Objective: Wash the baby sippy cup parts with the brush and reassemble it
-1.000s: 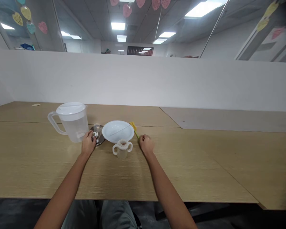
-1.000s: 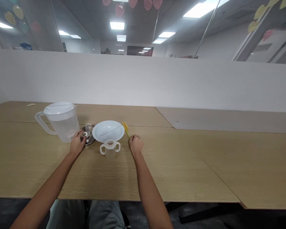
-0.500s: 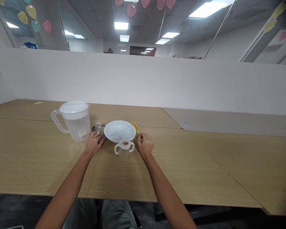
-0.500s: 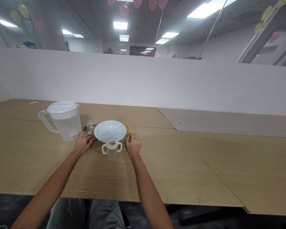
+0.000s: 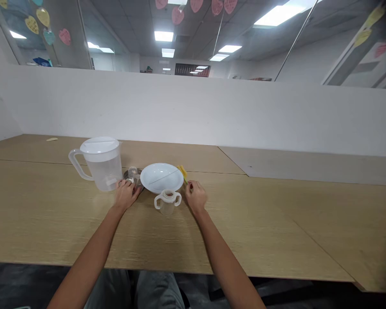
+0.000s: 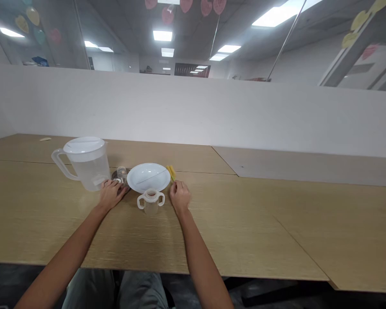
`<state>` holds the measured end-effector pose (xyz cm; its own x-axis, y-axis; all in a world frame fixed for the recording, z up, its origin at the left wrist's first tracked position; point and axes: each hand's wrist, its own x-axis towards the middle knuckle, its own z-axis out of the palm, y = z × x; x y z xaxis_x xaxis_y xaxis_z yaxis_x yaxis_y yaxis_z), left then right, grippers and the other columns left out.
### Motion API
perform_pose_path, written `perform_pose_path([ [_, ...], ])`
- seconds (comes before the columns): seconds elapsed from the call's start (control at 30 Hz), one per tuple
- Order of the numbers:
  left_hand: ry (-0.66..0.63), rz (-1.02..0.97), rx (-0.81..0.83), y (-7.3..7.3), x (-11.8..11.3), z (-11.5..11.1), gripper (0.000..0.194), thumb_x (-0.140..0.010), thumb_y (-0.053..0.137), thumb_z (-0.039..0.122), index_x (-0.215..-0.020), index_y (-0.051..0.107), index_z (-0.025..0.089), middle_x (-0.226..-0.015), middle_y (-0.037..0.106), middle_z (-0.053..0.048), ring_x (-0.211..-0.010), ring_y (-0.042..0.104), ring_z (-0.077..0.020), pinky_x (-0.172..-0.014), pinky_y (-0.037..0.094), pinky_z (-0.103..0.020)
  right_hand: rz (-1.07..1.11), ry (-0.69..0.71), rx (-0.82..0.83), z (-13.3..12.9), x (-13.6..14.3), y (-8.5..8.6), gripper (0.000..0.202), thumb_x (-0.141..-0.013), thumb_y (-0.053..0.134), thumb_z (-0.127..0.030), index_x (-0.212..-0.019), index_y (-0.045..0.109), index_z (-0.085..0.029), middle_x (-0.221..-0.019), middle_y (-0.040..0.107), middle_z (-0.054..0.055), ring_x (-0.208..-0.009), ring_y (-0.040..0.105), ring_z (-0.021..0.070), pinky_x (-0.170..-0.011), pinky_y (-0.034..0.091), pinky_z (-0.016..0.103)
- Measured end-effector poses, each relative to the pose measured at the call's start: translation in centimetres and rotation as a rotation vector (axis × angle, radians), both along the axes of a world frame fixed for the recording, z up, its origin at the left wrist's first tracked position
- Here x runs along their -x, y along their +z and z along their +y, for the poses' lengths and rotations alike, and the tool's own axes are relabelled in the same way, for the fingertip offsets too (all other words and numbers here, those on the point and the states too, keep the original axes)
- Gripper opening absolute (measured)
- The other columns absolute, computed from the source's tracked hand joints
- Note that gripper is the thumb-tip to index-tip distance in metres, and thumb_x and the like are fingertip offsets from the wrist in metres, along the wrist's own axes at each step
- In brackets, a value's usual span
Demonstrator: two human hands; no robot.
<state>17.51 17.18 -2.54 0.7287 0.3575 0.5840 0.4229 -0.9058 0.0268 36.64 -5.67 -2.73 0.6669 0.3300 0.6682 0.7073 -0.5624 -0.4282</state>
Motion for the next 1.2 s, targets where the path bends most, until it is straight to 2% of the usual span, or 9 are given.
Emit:
perform_pose_path([
  [0.1,0.001,-0.002,-0.010,0.1,0.1,-0.1,0.038,-0.088,0.042,0.047,-0.085,0.068,0.020,-0.095,0.062,-0.012,-0.097,0.050,-0.0287,-0.096,0.029,-0.051,0.015,0.005,0.001,0.0,0.0,0.0,0.030,-0.090,0.035,-0.024,-0.091,0.064,-0.014,-0.084,0.065,0.007,-0.075,0.056,0.0154,-0.068,0.036,0.024],
  [0.2,-0.022,0.015,0.006,0.2,0.1,-0.2,0.038,-0.089,0.041,0.049,-0.089,0.070,0.023,-0.100,0.063,-0.011,-0.101,0.049,-0.0296,-0.099,0.027,-0.053,0.038,0.012,0.012,0.1,0.0,0.0,0.031,-0.089,0.035,-0.024,-0.093,0.064,-0.014,-0.087,0.066,0.008,-0.077,0.057,0.0157,-0.069,0.036,0.024],
  [0.5,-0.117,-0.002,0.052,0.0,-0.2,-0.5,0.037,-0.088,0.044,0.049,-0.089,0.070,0.023,-0.095,0.069,-0.011,-0.116,0.047,-0.0320,-0.109,0.004,-0.061,0.059,0.011,0.046,0.1,-0.1,0.0,0.031,-0.089,0.035,-0.025,-0.093,0.064,-0.013,-0.086,0.067,0.009,-0.076,0.058,0.0162,-0.069,0.037,0.024],
  [0.67,-0.101,-0.009,0.064,0.3,-0.3,-1.0,0.037,-0.089,0.043,0.049,-0.091,0.069,0.023,-0.094,0.070,-0.011,-0.115,0.049,-0.0321,-0.109,0.001,-0.061,0.056,0.005,0.060,0.1,0.1,0.2,0.030,-0.089,0.036,-0.025,-0.092,0.064,-0.013,-0.083,0.067,0.008,-0.074,0.058,0.0156,-0.067,0.036,0.023],
  [0.83,-0.070,-0.052,0.087,0.8,-0.3,-1.2,0.040,-0.093,0.036,0.043,-0.092,0.069,0.022,-0.098,0.070,-0.010,-0.104,0.056,-0.0284,-0.108,0.008,-0.060,0.059,0.000,0.032,0.2,-0.1,0.2,0.031,-0.089,0.036,-0.025,-0.092,0.065,-0.014,-0.083,0.068,0.008,-0.073,0.058,0.0154,-0.067,0.035,0.023],
  [1.0,-0.052,-0.136,0.130,0.9,-0.1,0.0,0.034,-0.091,0.039,0.033,-0.093,0.070,0.021,-0.104,0.069,-0.010,-0.099,0.060,-0.0253,-0.105,0.027,-0.051,0.120,-0.017,-0.025,0.1,0.1,0.2,0.031,-0.088,0.037,-0.027,-0.093,0.066,-0.015,-0.080,0.067,0.006,-0.069,0.056,0.0143,-0.064,0.034,0.023],
  [1.1,-0.030,-0.217,0.162,1.0,0.2,0.9,0.032,-0.087,0.040,0.026,-0.094,0.070,0.019,-0.105,0.068,-0.010,-0.098,0.061,-0.0252,-0.093,0.041,-0.043,0.166,-0.005,-0.028,0.1,0.6,1.1,0.031,-0.089,0.038,-0.028,-0.094,0.066,-0.017,-0.078,0.067,0.003,-0.066,0.056,0.0131,-0.062,0.034,0.022],
  [1.2,0.002,-0.342,0.171,1.4,0.6,1.1,0.031,-0.086,0.040,0.026,-0.093,0.069,0.018,-0.106,0.068,-0.010,-0.096,0.061,-0.0250,-0.090,0.043,-0.040,0.210,0.012,0.038,0.4,0.8,2.8,0.028,-0.089,0.042,-0.029,-0.096,0.066,-0.019,-0.078,0.068,0.002,-0.067,0.057,0.0131,-0.060,0.033,0.021],
])
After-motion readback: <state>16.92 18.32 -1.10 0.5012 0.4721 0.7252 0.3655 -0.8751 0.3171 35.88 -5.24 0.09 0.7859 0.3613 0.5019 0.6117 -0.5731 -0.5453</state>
